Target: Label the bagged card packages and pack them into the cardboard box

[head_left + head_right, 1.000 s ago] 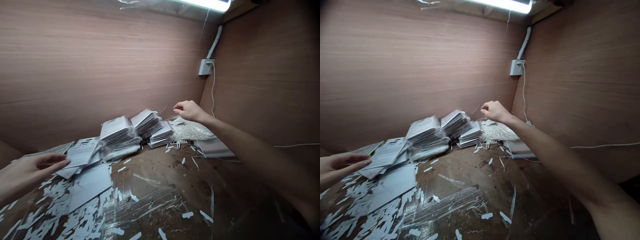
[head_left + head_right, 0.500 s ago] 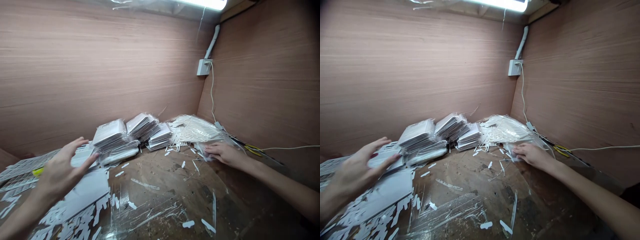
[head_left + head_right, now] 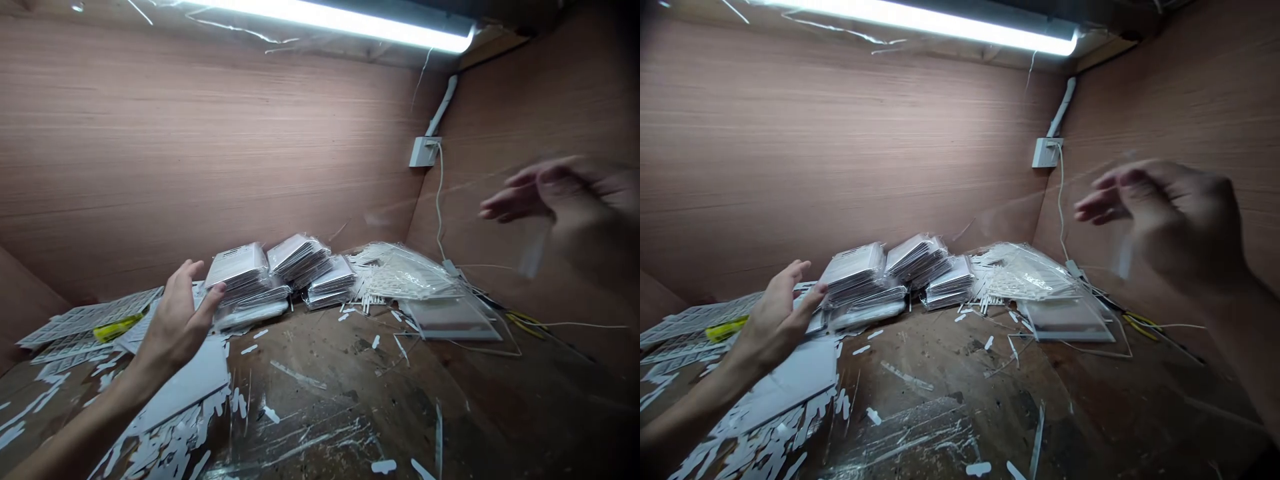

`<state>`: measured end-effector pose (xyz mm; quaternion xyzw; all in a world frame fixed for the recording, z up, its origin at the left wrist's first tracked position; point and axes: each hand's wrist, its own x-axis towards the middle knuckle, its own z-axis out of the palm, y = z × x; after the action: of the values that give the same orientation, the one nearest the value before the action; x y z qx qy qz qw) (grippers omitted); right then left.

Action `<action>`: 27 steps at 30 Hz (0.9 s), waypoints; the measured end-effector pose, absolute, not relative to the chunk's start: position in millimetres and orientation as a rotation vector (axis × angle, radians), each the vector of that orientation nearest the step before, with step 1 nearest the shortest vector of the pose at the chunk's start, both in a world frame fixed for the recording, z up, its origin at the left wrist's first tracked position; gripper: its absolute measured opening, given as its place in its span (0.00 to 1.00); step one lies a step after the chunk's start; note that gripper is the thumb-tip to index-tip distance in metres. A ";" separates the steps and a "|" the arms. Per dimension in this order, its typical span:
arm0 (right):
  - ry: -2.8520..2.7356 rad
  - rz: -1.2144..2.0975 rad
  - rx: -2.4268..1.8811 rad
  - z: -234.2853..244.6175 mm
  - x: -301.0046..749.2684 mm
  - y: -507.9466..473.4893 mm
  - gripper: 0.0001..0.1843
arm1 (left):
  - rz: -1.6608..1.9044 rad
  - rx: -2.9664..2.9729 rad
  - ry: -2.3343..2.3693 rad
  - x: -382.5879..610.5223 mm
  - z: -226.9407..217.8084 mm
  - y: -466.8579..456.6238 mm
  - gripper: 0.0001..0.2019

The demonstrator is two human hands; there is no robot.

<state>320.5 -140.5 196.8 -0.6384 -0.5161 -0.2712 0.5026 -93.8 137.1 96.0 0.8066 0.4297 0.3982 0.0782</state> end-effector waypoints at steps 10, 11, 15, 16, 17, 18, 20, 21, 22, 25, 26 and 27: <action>-2.601 -0.207 -1.031 41.0 143.3 -51.6 0.13 | 1.017 3.066 0.739 -125.5 86.2 95.9 0.35; -2.650 -0.110 -1.046 31.3 136.6 -48.8 0.13 | 0.955 2.958 0.956 -140.2 86.3 108.7 0.31; -2.740 0.267 -1.025 28.5 125.9 -46.3 0.19 | 0.727 2.241 1.885 -200.2 92.1 171.3 0.24; -2.724 0.349 -1.010 33.8 125.0 -45.3 0.22 | 0.691 2.132 1.968 -211.1 92.2 186.3 0.21; -2.695 0.420 -1.011 39.9 123.7 -43.2 0.24 | 0.645 2.040 2.019 -219.3 91.2 199.9 0.20; -2.656 0.475 -1.031 46.0 121.7 -39.7 0.25 | 0.593 1.959 2.043 -224.6 88.9 211.7 0.22; -2.563 0.552 -1.107 55.8 114.4 -28.3 0.24 | 0.497 1.840 2.035 -227.3 82.5 230.0 0.26; -2.504 0.591 -1.146 58.8 109.0 -20.6 0.24 | 0.453 1.800 2.021 -225.8 79.3 236.4 0.27; -2.434 0.635 -1.174 60.4 102.4 -11.6 0.23 | 0.414 1.775 2.007 -223.1 76.5 241.4 0.28; -2.215 0.763 -1.219 58.5 78.1 20.5 0.21 | 0.313 1.741 2.004 -214.2 73.0 250.1 0.27; -2.149 0.783 -1.245 56.5 69.1 32.2 0.21 | 0.282 1.730 2.010 -212.1 73.3 251.8 0.27; -2.093 0.789 -1.279 54.4 59.9 44.1 0.22 | 0.250 1.712 2.014 -210.6 73.9 253.3 0.26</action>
<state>59.9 44.1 54.4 -0.4767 -0.7800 0.2941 0.2790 -210.6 253.3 73.9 0.6260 0.7361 0.0912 0.2408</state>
